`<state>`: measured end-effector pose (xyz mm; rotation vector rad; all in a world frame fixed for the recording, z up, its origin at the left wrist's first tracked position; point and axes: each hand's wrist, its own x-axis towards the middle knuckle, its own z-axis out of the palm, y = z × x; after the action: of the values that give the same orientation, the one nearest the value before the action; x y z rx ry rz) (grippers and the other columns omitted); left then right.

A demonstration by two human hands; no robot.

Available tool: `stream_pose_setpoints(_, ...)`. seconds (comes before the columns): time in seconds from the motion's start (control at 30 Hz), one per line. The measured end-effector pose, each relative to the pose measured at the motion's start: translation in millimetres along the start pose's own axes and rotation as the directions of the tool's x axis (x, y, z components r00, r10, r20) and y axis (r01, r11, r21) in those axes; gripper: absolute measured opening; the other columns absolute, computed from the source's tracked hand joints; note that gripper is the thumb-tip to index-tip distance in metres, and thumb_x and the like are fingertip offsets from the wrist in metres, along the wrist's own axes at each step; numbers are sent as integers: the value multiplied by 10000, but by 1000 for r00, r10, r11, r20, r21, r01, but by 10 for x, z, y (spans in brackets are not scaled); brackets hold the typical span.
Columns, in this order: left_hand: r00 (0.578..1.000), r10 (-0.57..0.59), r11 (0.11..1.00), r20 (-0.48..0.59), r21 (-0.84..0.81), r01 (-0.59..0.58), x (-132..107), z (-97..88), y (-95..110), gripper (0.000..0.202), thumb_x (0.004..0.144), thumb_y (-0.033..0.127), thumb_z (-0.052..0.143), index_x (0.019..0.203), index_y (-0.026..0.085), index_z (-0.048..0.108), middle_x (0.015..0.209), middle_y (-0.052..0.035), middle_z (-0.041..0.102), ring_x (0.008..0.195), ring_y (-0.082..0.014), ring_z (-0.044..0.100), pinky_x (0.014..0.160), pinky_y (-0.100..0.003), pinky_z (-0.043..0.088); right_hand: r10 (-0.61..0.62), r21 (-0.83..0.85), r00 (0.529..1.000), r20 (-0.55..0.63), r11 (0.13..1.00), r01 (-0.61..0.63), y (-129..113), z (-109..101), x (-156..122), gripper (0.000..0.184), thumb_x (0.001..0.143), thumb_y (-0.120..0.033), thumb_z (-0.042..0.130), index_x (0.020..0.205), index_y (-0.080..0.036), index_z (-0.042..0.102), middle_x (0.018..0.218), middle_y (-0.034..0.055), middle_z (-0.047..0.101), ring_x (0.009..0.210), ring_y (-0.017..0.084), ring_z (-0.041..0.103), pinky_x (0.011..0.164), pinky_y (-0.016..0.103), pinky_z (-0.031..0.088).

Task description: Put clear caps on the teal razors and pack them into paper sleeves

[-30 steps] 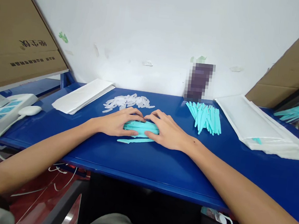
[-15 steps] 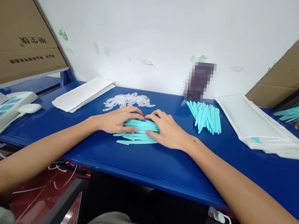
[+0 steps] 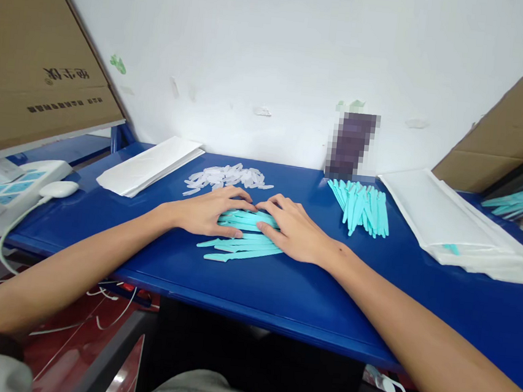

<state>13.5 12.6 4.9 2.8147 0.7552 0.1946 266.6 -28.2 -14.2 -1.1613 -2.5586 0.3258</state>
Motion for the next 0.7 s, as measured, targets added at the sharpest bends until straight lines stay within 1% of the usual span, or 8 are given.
stream_pose_setpoints(0.1,1000,14,1000,1,2,-14,0,3,-18,623,941,632,504,1402,215,535,1402,-149,501,1270,-320,472,1073,-469,380,-1,-3,1000,-13,1000,1,15,9,5,485,1034,-507,301,1391,-258,514,1291,127,556,1200,306,520,1007,506,406)
stream_pose_setpoints(0.2,1000,22,1000,9,-4,-22,2,10,-49,527,1009,543,404,1409,220,523,1391,-140,507,1246,-300,491,1070,-465,386,0,-10,1000,-12,1000,0,14,8,4,480,1029,-499,326,1404,-257,502,1294,127,554,1195,305,521,1005,509,406)
stream_pose_setpoints(0.33,999,34,999,-4,-8,-35,3,19,-86,473,1036,479,355,1398,230,531,1391,-126,516,1239,-285,501,1069,-458,390,-1,-18,1000,-10,1000,1,4,5,0,481,1022,-504,337,1399,-258,509,1290,127,562,1189,308,527,999,518,410)
stream_pose_setpoints(0.47,999,43,999,-16,-4,-43,1,27,-101,458,1034,469,365,1386,236,543,1389,-120,526,1243,-282,504,1078,-453,385,6,-25,1000,-21,1000,-6,10,14,4,474,1026,-495,320,1381,-258,525,1273,125,573,1180,306,538,994,518,411)
stream_pose_setpoints(0.57,999,44,999,-14,12,-44,4,32,-101,478,1024,494,393,1393,227,539,1391,-127,523,1240,-286,505,1075,-447,385,5,-29,1000,-16,1000,-6,21,19,5,472,1027,-498,329,1381,-248,516,1280,131,568,1187,305,531,997,514,404)
stream_pose_setpoints(0.7,999,38,999,-10,15,-38,13,32,-89,507,1024,525,384,1397,219,539,1390,-129,522,1238,-288,507,1074,-441,382,5,-32,1000,-13,999,-6,22,15,6,454,1036,-473,319,1370,-239,518,1279,135,568,1190,300,530,1003,515,390)
